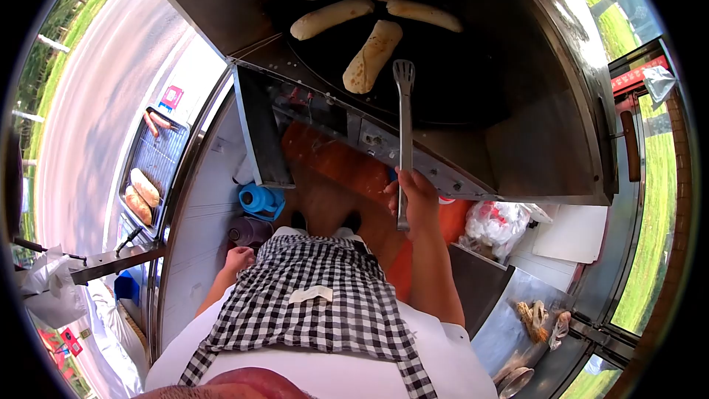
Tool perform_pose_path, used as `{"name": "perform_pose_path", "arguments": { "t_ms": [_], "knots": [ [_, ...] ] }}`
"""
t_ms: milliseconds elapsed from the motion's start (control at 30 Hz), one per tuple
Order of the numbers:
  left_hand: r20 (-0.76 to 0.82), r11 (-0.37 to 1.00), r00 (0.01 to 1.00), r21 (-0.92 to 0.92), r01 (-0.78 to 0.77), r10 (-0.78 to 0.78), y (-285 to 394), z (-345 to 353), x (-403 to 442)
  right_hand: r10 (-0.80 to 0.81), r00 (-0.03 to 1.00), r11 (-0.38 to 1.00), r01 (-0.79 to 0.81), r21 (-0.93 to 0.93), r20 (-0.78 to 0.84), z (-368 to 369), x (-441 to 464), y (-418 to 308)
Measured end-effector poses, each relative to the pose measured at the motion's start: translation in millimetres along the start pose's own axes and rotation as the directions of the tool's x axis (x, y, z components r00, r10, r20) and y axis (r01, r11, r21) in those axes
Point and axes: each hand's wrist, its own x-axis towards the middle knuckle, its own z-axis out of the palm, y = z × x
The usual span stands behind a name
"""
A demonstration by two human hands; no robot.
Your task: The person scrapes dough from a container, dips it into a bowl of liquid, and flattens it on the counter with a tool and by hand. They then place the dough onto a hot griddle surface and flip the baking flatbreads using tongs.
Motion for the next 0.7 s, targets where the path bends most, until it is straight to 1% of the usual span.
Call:
{"name": "perform_pose_path", "arguments": {
  "t_ms": [33,67,167,233,267,300,333,367,433,500,567,600,633,700],
  "knots": [
    [0.003,1.000,1.000,0.027,-0.003,0.003,-9,-2,1,-0.028,0.999,1.000,0.027,-0.012,-0.017,1,-4,0],
    [0.004,0.993,1.000,0.110,-0.031,0.031,-18,-5,4,-0.044,0.998,0.999,0.044,-0.018,-0.033,4,-8,1],
    [0.037,0.999,0.999,0.038,-0.024,0.023,-25,-9,7,-0.109,0.991,0.994,0.107,-0.026,-0.084,15,-22,-2],
    [-0.022,0.998,0.998,0.029,-0.059,0.060,-35,-10,26,-0.162,0.981,0.987,0.161,-0.016,-0.110,25,-33,-11],
    [-0.039,0.998,0.998,0.037,-0.048,0.049,-18,-10,16,-0.196,0.974,0.980,0.197,-0.009,-0.114,29,-37,-11],
    [-0.021,0.994,0.997,-0.072,-0.080,0.078,-20,-13,27,-0.220,0.969,0.975,0.222,0.007,-0.110,34,-42,-11],
    [-0.091,0.989,0.985,-0.022,-0.149,0.146,-2,-13,15,-0.244,0.965,0.969,0.247,0.020,-0.095,42,-47,-12],
    [-0.128,0.963,0.962,0.149,-0.223,0.242,7,-19,25,-0.249,0.966,0.967,0.251,0.028,-0.076,56,-38,-14],
    [-0.171,0.931,0.941,0.275,-0.240,0.293,30,-20,1,-0.267,0.964,0.963,0.267,0.044,-0.007,58,-50,-13],
    [-0.229,0.903,0.894,0.291,-0.315,0.385,44,-16,-30,-0.314,0.946,0.949,0.314,0.008,0.078,62,-63,-9],
    [-0.156,0.874,0.862,0.163,-0.458,0.482,54,-7,-80,-0.343,0.926,0.937,0.350,-0.015,0.157,68,-74,-6],
    [-0.124,0.875,0.869,-0.007,-0.484,0.480,40,4,-91,-0.338,0.921,0.938,0.346,-0.008,0.196,70,-79,1],
    [0.018,0.879,0.886,-0.137,-0.456,0.463,35,5,-108,-0.317,0.914,0.944,0.329,-0.004,0.254,80,-82,6],
    [0.313,0.889,0.843,-0.005,-0.458,0.437,27,-6,-164,-0.273,0.888,0.956,0.294,-0.001,0.369,102,-92,17]
  ]
}}
